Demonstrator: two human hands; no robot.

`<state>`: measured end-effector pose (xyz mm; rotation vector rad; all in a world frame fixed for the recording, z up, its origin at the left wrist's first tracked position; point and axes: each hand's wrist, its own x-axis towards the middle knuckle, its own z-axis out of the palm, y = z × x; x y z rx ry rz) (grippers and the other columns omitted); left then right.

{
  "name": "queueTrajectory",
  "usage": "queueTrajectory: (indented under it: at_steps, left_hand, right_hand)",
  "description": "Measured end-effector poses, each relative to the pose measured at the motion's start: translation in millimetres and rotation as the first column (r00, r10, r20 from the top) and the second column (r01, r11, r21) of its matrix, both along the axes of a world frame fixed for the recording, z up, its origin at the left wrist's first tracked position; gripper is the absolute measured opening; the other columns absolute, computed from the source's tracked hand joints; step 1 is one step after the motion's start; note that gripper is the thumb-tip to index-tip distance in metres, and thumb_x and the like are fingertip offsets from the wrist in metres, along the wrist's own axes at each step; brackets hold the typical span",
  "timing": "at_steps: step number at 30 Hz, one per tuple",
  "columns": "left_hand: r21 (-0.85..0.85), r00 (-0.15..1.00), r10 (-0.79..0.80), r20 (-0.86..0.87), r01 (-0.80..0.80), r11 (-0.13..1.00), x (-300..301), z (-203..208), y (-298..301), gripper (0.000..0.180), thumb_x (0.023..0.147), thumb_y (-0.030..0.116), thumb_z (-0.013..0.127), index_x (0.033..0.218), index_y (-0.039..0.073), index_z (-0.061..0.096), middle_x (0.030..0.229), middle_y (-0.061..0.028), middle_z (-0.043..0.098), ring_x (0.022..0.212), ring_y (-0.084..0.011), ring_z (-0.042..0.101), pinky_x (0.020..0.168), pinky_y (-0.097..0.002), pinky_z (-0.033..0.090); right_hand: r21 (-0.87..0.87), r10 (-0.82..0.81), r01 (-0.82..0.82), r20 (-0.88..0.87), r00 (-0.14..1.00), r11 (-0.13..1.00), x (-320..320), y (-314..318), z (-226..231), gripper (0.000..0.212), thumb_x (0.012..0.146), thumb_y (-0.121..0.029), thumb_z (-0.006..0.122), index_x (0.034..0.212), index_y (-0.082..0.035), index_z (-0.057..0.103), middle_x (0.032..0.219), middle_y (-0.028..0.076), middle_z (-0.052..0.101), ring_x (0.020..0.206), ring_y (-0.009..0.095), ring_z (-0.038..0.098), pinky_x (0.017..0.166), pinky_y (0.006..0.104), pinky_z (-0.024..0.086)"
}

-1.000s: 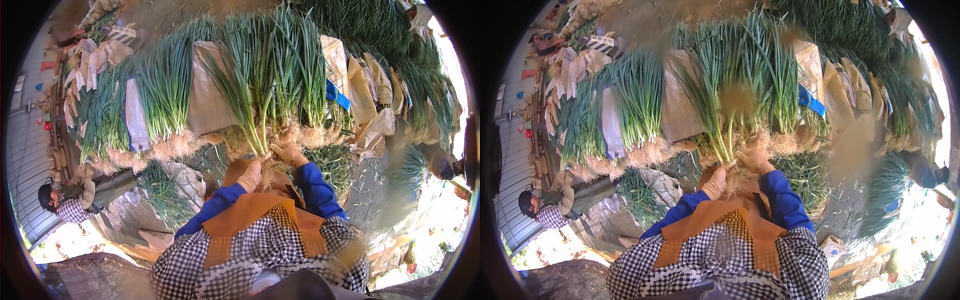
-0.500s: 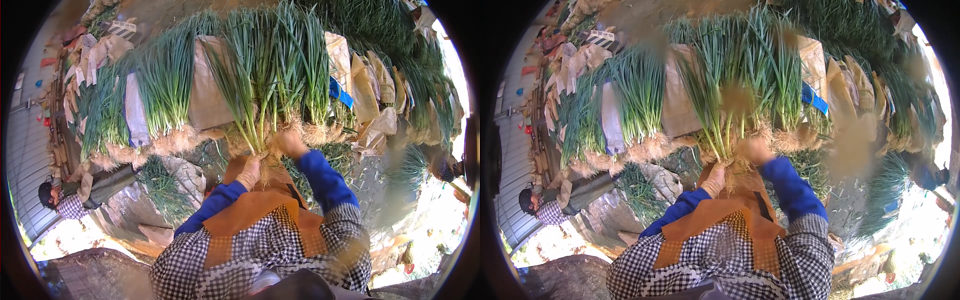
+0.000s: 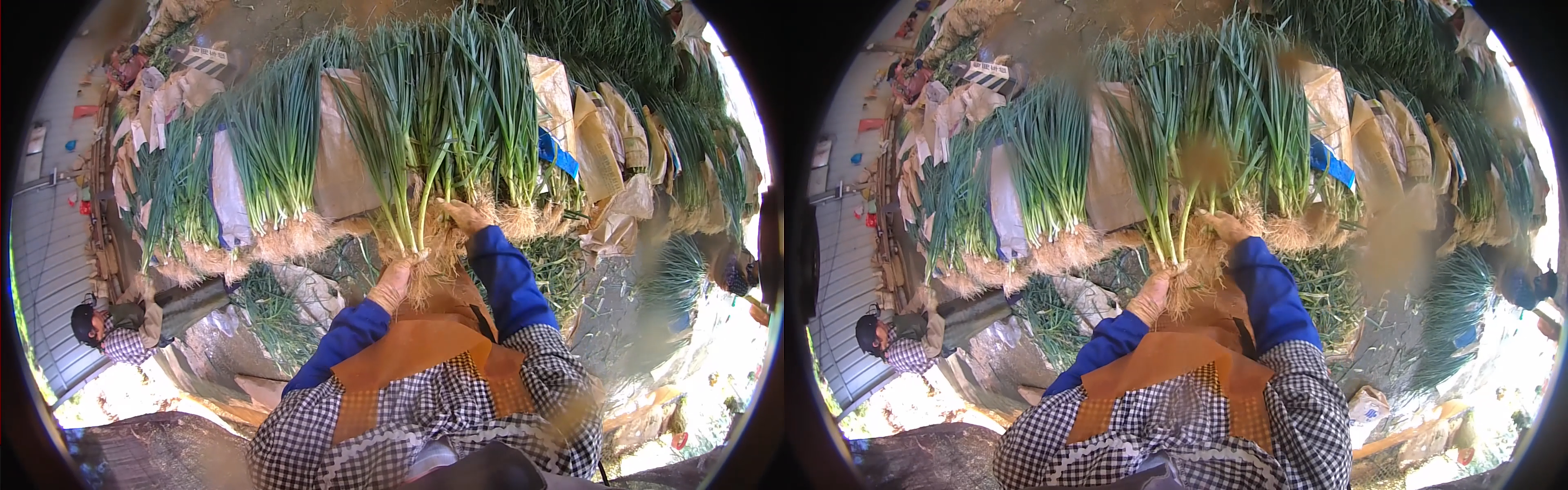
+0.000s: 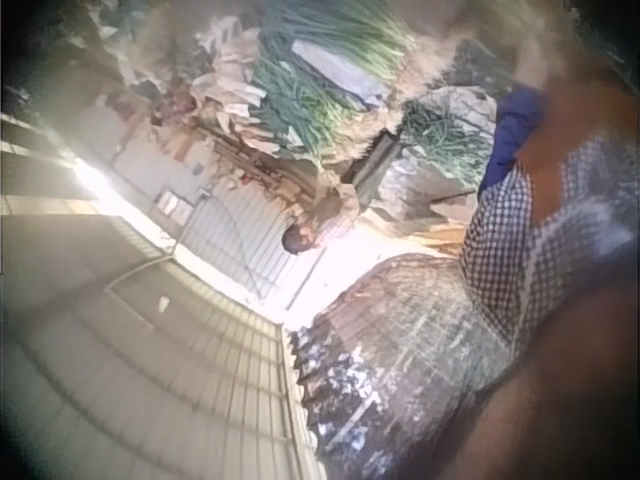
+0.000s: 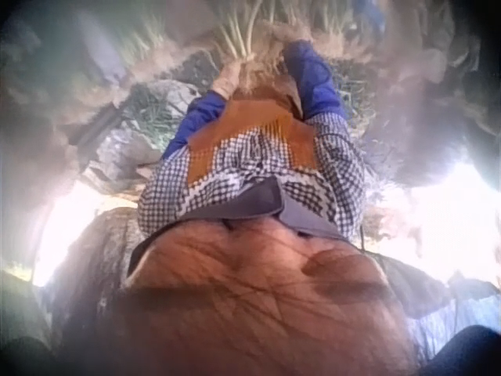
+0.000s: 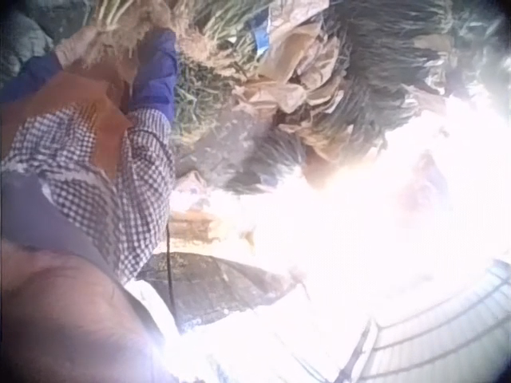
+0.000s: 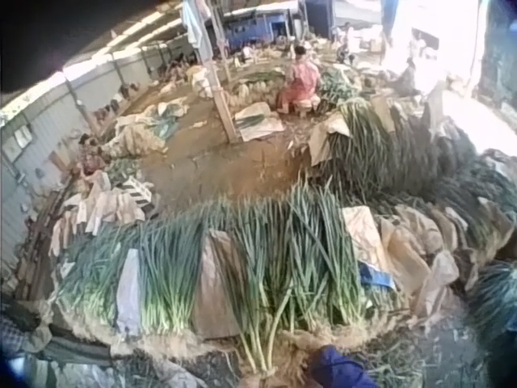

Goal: The person processes green onions by hand, pulling individual stalks from a large bundle, removing outer layers or damaged parts, and organizing them.

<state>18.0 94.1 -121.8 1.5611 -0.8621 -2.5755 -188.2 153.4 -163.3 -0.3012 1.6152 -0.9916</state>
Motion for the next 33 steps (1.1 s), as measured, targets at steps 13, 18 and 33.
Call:
queueTrajectory:
  at_steps: [13, 18, 33]
  left_hand:
    - [0.57, 0.984, 0.168, -0.055, -0.107, 0.815, 6, 35, 22, 0.024, 0.087, 0.016, 0.052, 0.105, 0.0, 0.055, 0.095, -0.0109, 0.062, 0.081, -0.0228, 0.061, 0.071, -0.0381, 0.053]
    - [0.402, 0.992, 0.116, -0.051, -0.086, 0.912, 5, 25, 24, 0.026, 0.087, 0.019, 0.051, 0.107, 0.002, 0.054, 0.093, -0.0107, 0.062, 0.079, -0.0229, 0.061, 0.071, -0.038, 0.053]
    - [0.452, 0.937, 0.276, -0.212, -0.157, 0.878, 14, 27, 21, 0.033, 0.088, 0.024, 0.05, 0.11, 0.0, 0.052, 0.091, -0.0094, 0.061, 0.07, -0.0175, 0.059, 0.058, -0.031, 0.052]
  right_hand:
    - [-0.063, -0.058, 0.036, -0.38, 0.923, 0.997, 76, 26, 37, 0.029, 0.09, -0.025, 0.048, 0.098, 0.002, 0.054, 0.073, 0.01, 0.058, 0.067, 0.021, 0.054, 0.062, 0.0338, 0.043]
    - [-0.103, -0.199, 0.218, 0.162, 0.967, 0.971, 73, 13, -39, 0.036, 0.087, -0.034, 0.052, 0.103, -0.001, 0.054, 0.08, 0.01, 0.06, 0.068, 0.024, 0.054, 0.063, 0.0342, 0.044]
    - [-0.072, -0.378, 0.387, 0.113, 0.919, 0.919, 37, 11, 13, 0.03, 0.089, -0.032, 0.05, 0.089, -0.003, 0.058, 0.069, 0.004, 0.055, 0.055, 0.014, 0.048, 0.051, 0.0278, 0.041]
